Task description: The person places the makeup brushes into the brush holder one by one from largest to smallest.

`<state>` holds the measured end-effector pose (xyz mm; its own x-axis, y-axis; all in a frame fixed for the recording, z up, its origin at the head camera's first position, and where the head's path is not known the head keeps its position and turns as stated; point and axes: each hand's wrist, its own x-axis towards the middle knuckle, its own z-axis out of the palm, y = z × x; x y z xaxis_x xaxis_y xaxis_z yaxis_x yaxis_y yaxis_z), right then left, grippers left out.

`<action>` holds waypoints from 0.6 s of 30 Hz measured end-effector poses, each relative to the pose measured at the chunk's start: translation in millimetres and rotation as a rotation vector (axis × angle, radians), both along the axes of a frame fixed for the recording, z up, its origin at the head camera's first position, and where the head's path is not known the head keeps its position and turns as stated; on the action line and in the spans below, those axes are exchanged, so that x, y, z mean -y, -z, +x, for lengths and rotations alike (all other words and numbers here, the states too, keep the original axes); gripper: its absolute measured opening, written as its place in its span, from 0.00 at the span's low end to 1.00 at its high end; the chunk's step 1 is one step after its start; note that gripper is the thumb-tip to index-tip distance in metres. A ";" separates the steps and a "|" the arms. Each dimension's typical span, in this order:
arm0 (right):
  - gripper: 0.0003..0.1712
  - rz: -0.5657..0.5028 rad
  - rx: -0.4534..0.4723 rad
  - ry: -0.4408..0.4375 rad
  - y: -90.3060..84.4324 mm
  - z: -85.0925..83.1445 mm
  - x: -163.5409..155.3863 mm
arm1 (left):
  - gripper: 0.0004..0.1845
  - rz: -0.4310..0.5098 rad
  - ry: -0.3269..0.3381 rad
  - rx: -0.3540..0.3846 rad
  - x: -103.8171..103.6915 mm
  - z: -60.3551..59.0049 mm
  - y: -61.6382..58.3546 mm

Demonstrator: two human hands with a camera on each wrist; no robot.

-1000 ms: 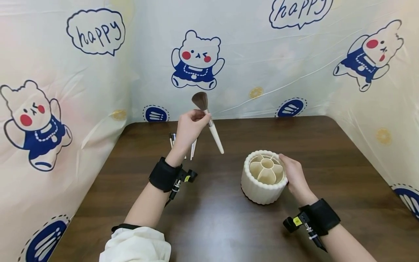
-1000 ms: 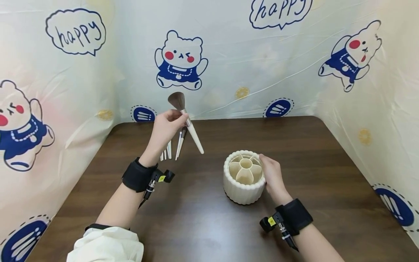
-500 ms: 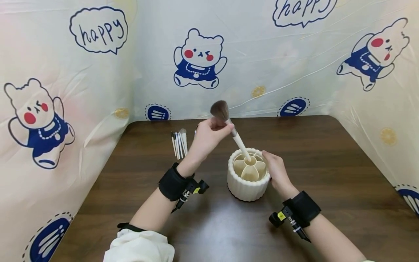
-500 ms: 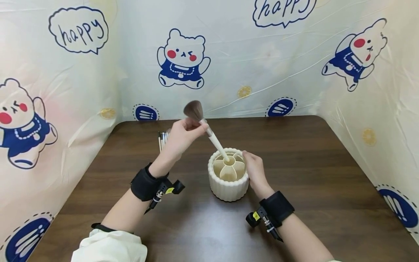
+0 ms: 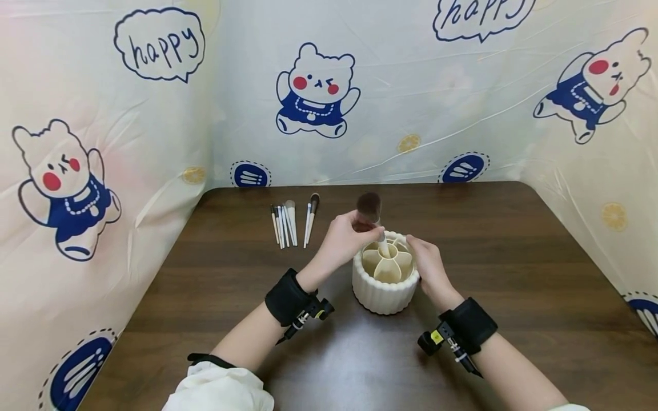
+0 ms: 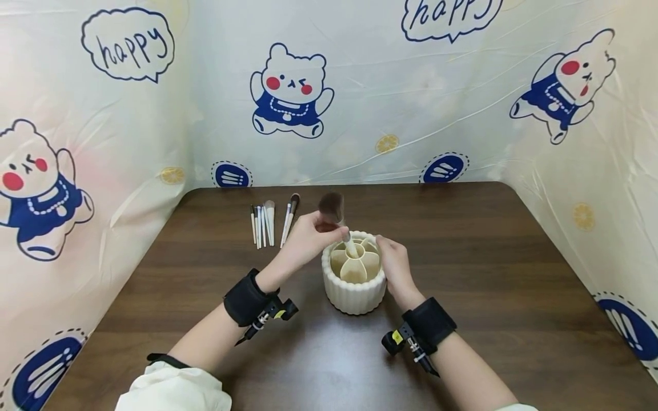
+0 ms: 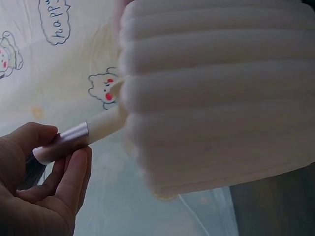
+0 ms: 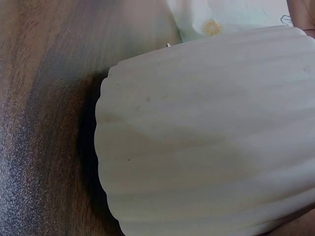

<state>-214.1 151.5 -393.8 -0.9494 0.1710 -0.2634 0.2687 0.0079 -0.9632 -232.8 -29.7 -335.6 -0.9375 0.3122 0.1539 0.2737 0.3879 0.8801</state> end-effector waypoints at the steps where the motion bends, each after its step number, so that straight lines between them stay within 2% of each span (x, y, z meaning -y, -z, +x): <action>1: 0.29 -0.001 -0.001 0.002 0.1 -0.2 0.1 | 0.10 -0.011 0.011 0.004 -0.9 0.6 2.6; 6: 0.29 0.003 -0.001 -0.002 0.1 -0.6 0.2 | 0.10 -0.050 0.076 0.024 -4.8 2.6 14.6; 10: 0.29 0.002 -0.006 -0.009 0.1 -0.3 -0.2 | 0.11 -0.068 0.106 0.004 -8.7 4.1 19.3; 14: 0.29 0.003 -0.012 -0.017 0.6 0.0 -0.9 | 0.10 -0.101 0.121 -0.070 -11.9 6.4 20.7; 18: 0.29 0.002 -0.011 -0.017 1.5 0.1 -1.3 | 0.07 -0.196 0.127 -0.187 -15.0 8.2 20.4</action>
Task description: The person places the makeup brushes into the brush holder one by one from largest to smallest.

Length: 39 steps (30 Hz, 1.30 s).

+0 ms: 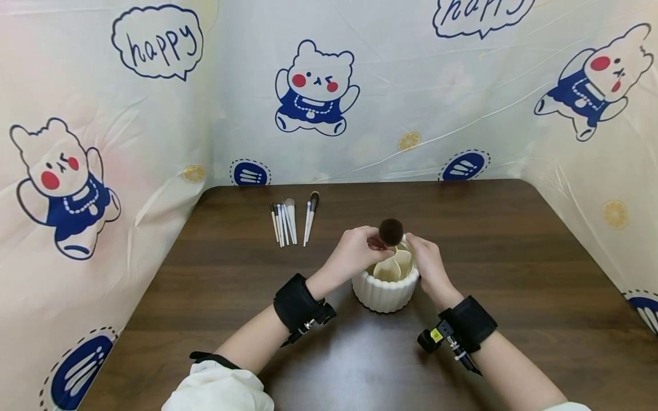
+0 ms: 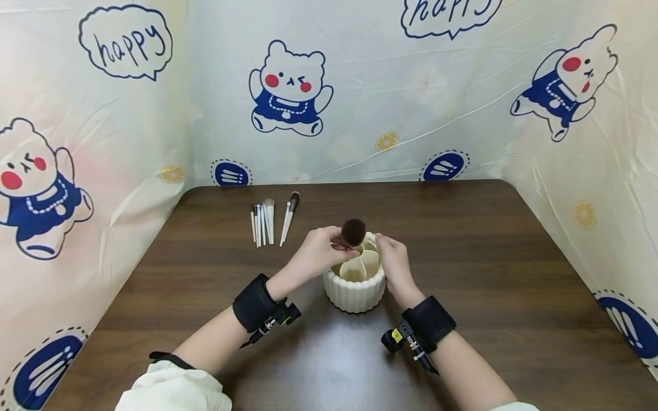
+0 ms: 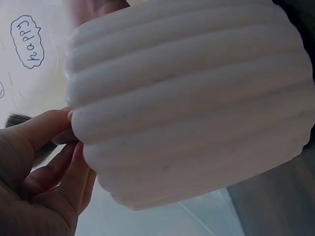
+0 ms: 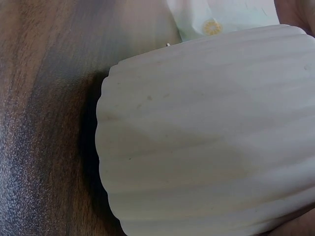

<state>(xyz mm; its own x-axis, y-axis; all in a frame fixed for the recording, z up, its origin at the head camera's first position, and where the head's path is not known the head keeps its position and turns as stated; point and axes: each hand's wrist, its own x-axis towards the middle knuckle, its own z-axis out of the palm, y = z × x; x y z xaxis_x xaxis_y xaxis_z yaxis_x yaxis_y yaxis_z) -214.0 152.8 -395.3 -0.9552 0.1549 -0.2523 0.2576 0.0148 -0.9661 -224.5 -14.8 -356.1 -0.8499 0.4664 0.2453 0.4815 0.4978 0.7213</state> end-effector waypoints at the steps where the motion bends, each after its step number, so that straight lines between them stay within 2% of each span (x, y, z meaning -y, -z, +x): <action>1: 0.29 0.002 0.000 0.001 0.3 0.0 0.2 | 0.06 -0.028 0.001 -0.030 -0.6 0.5 -0.7; 5: 0.29 0.012 0.000 0.009 0.8 0.0 0.9 | 0.04 -0.098 0.004 -0.101 -2.6 2.2 -4.9; 9: 0.29 0.011 0.000 0.010 0.8 0.1 0.6 | 0.04 -0.121 0.006 -0.103 -3.5 3.2 -7.8; 13: 0.30 0.000 -0.005 -0.005 1.4 -0.1 0.5 | 0.05 -0.114 0.010 -0.055 -2.0 4.5 -8.0; 17: 0.29 0.006 -0.017 0.004 2.3 -0.8 -1.6 | 0.09 -0.092 0.041 -0.002 -1.9 5.6 -8.3; 26: 0.29 0.028 -0.017 0.015 2.9 -1.4 1.2 | 0.12 -0.095 0.041 0.025 2.3 7.0 -8.6; 31: 0.29 0.029 -0.014 0.018 2.9 -1.0 1.7 | 0.17 -0.138 0.049 0.061 11.1 7.6 -16.0; 35: 0.30 0.010 -0.017 -0.003 2.5 -0.1 0.0 | 0.22 -0.254 0.058 0.101 25.2 0.6 -27.1; 39: 0.31 -0.003 -0.020 -0.029 2.1 0.6 -1.5 | 0.26 -0.328 0.023 0.197 45.0 -16.9 -38.8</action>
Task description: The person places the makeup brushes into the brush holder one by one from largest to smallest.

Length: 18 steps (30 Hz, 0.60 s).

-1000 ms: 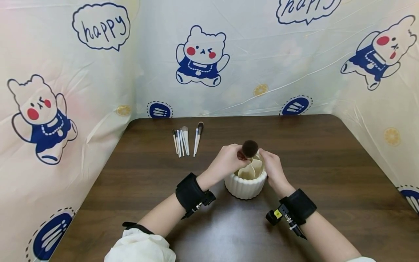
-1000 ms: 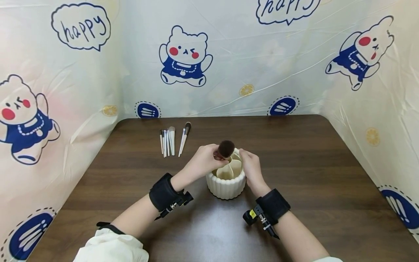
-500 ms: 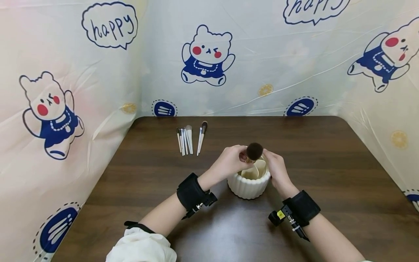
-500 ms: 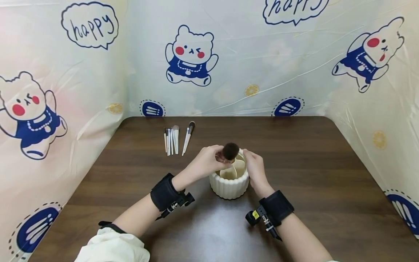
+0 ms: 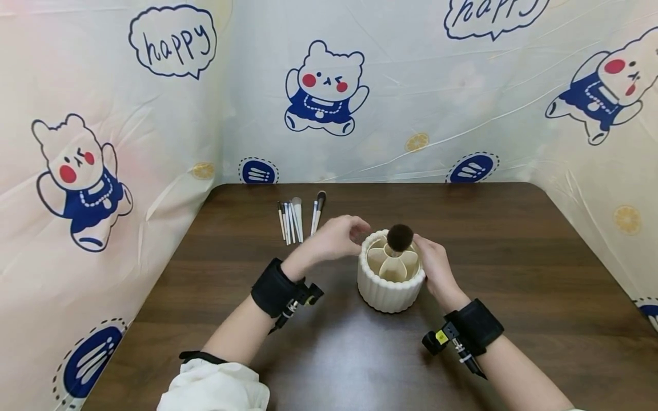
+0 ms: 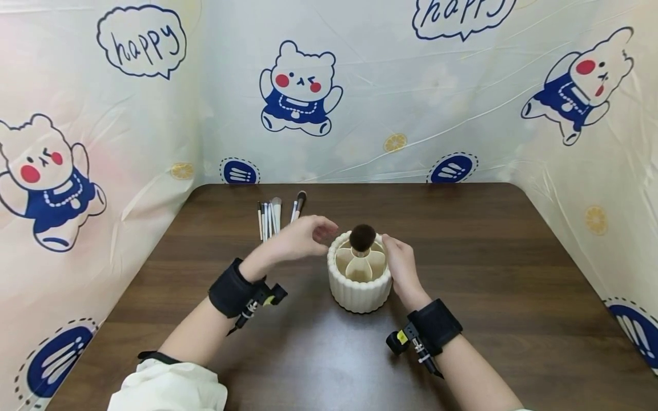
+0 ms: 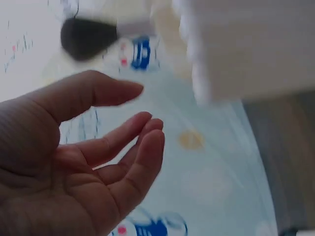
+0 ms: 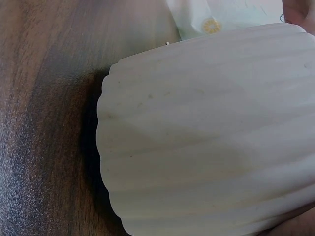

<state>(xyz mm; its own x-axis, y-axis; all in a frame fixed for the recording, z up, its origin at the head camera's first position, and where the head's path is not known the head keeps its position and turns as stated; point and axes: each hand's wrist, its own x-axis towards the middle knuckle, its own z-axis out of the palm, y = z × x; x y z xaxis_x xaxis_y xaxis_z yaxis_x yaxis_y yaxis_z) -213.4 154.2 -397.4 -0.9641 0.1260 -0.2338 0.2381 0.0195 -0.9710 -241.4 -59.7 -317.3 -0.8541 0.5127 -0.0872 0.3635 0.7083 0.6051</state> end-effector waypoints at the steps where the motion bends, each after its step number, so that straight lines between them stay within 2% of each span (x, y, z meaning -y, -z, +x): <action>1: 0.31 -0.003 0.000 -0.006 0.0 0.3 -0.9 | 0.26 -0.004 -0.024 0.016 4.9 -6.7 -1.9; 5: 0.32 -0.011 -0.001 -0.012 0.1 0.6 -2.6 | 0.21 0.026 -0.192 0.011 25.5 -38.9 -3.2; 8: 0.32 -0.014 0.004 -0.010 -0.1 0.9 -2.6 | 0.18 0.078 -0.361 -0.060 40.3 -64.2 5.5; 10: 0.32 -0.008 0.010 -0.012 -0.5 1.2 -2.5 | 0.16 0.110 -0.476 -0.119 49.6 -79.0 15.4; 13: 0.31 -0.002 0.013 -0.012 -0.6 1.0 -2.7 | 0.14 0.152 -0.610 -0.225 62.4 -98.2 36.2; 16: 0.31 0.000 0.014 -0.010 -0.3 -0.2 -3.3 | 0.12 0.155 -0.705 -0.288 72.1 -113.1 59.0; 18: 0.31 0.003 0.015 -0.008 0.3 -1.2 -4.0 | 0.10 0.158 -0.757 -0.303 76.5 -120.7 73.7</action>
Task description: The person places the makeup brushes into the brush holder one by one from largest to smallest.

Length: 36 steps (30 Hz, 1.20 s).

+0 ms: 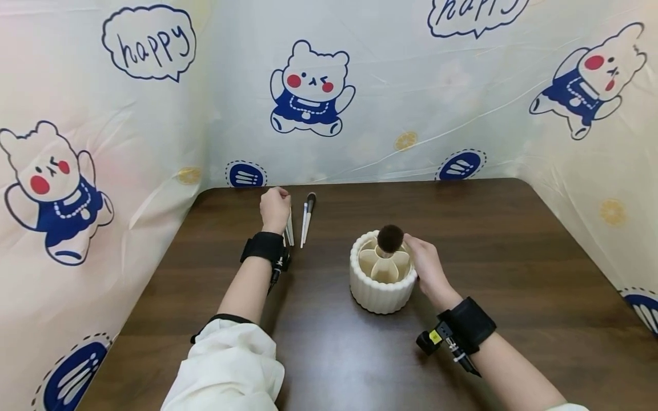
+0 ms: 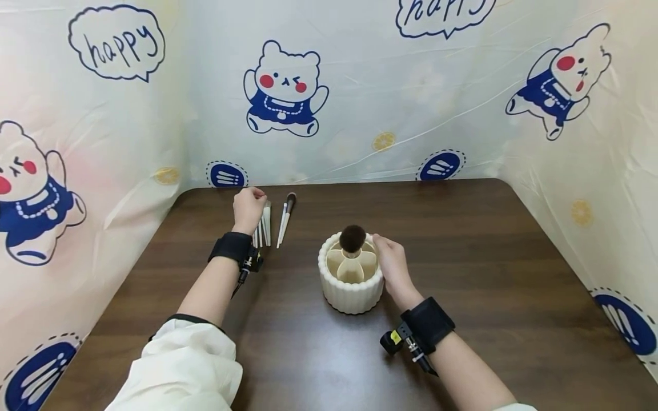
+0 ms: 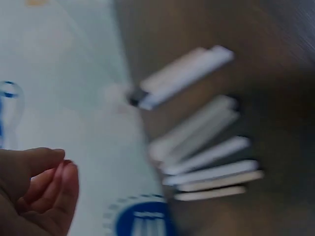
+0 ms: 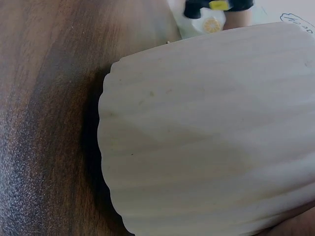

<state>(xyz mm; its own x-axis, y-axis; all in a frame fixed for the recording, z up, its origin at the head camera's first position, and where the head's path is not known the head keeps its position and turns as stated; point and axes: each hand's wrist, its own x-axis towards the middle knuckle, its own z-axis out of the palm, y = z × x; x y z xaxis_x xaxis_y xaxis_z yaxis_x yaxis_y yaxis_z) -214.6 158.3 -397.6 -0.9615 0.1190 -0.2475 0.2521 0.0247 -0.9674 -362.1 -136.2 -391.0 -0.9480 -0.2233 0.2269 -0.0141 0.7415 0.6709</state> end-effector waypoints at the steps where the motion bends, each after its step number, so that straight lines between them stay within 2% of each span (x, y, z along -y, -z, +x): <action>1: 0.31 0.000 -0.002 0.002 0.4 -0.3 0.1 | 0.10 0.005 -0.018 0.001 1.7 -3.0 7.1; 6: 0.30 -0.005 -0.009 0.021 2.1 -0.7 1.0 | 0.10 0.007 -0.077 0.023 5.6 -14.7 36.7; 11: 0.29 -0.008 -0.014 0.033 1.9 -0.2 5.0 | 0.11 -0.058 -0.123 0.090 6.3 -19.6 50.3; 15: 0.29 0.004 -0.017 0.037 2.1 -0.2 5.2 | 0.13 -0.102 -0.151 0.142 5.7 -23.5 54.7; 24: 0.29 0.014 -0.034 0.035 0.8 -0.2 2.4 | 0.15 -0.097 -0.155 0.192 3.1 -33.4 57.8; 30: 0.29 0.013 -0.029 0.044 1.3 -0.8 2.6 | 0.16 -0.087 -0.138 0.179 0.9 -34.3 61.2; 36: 0.30 0.017 -0.023 0.047 2.2 -1.7 2.2 | 0.16 -0.164 -0.086 0.188 -3.1 -32.3 58.8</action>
